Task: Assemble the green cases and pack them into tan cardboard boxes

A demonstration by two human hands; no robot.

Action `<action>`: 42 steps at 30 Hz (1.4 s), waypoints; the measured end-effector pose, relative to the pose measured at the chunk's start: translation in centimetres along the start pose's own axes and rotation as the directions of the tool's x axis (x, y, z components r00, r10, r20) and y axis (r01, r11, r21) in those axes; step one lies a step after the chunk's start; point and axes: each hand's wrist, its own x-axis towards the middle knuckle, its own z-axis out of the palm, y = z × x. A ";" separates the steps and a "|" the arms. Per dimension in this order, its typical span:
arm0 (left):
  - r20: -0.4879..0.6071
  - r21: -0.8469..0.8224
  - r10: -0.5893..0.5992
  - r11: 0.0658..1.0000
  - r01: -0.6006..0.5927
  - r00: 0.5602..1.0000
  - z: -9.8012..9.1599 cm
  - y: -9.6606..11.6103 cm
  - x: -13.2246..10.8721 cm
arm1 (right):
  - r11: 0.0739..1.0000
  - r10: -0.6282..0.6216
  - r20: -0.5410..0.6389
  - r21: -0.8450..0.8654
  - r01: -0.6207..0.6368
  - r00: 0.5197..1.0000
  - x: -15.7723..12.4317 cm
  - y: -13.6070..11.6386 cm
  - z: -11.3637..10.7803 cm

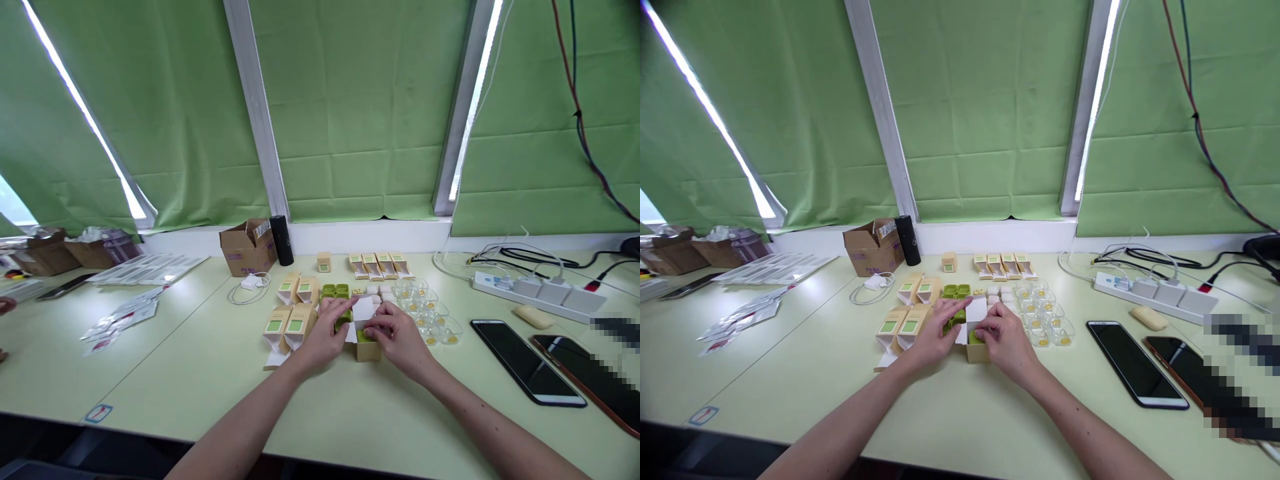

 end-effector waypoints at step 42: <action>-0.077 -0.127 -0.068 0.990 0.058 0.995 0.4 0.7 0.1 | 0.737 0.422 0.018 0.576 -0.355 0.906 0.9 0.9 -0.4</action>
